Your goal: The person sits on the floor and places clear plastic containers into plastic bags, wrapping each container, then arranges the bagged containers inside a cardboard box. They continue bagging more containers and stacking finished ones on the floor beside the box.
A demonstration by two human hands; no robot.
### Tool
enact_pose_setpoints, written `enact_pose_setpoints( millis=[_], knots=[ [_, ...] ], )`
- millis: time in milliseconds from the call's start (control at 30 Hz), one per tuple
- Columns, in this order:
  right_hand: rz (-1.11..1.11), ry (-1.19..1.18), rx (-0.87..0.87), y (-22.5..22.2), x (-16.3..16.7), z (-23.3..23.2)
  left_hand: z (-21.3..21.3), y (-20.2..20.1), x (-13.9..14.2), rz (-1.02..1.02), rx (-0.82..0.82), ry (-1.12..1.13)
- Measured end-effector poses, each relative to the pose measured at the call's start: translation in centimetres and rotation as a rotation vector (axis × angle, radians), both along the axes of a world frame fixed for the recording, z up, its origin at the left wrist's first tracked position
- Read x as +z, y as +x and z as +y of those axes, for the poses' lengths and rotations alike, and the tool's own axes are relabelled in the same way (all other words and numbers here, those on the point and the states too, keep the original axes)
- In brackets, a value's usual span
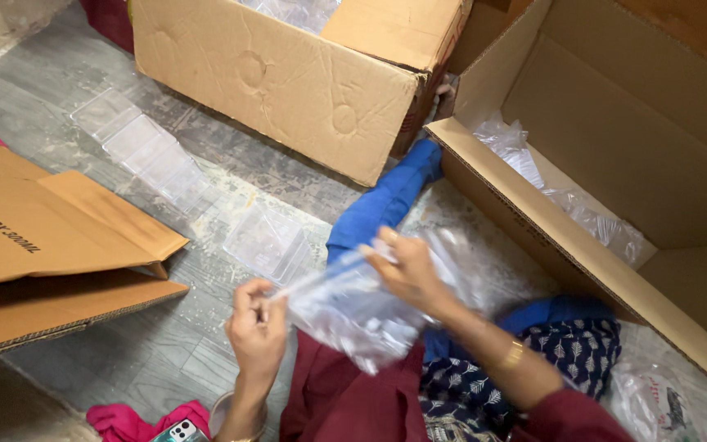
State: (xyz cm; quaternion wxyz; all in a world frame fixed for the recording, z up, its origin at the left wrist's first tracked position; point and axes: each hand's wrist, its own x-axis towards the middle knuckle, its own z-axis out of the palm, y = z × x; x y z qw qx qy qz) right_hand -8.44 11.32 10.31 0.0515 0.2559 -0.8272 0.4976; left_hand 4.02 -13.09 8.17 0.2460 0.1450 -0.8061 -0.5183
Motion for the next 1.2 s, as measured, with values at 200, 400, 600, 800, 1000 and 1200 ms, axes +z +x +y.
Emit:
enact_pose_setpoints(
  millis=[200,400,600,800,1000,1200],
  knots=[
    [-0.022,0.08,-0.096,-4.4,-2.2,-8.7,-1.1,-3.0,-2.4,0.183,0.294,-0.201],
    [-0.333,0.068,0.044,-5.3,-4.0,-10.5,-2.5,-4.6,-7.4,0.161,0.349,0.005],
    [-0.448,0.072,0.027,-5.9,-5.7,-11.3,-3.2,-5.7,-11.6,0.155,0.33,0.178],
    [-0.475,0.181,-0.004,-6.9,-8.7,-12.1,-3.1,-7.4,-13.0,0.095,0.376,0.259],
    [-0.36,-0.167,0.049,-5.5,-10.4,-10.9,-1.9,-6.4,-10.6,0.128,0.321,0.355],
    [-0.547,-0.139,-0.001,-2.5,-8.9,-3.9,0.9,-4.2,-6.5,0.011,0.024,0.975]
  ],
)
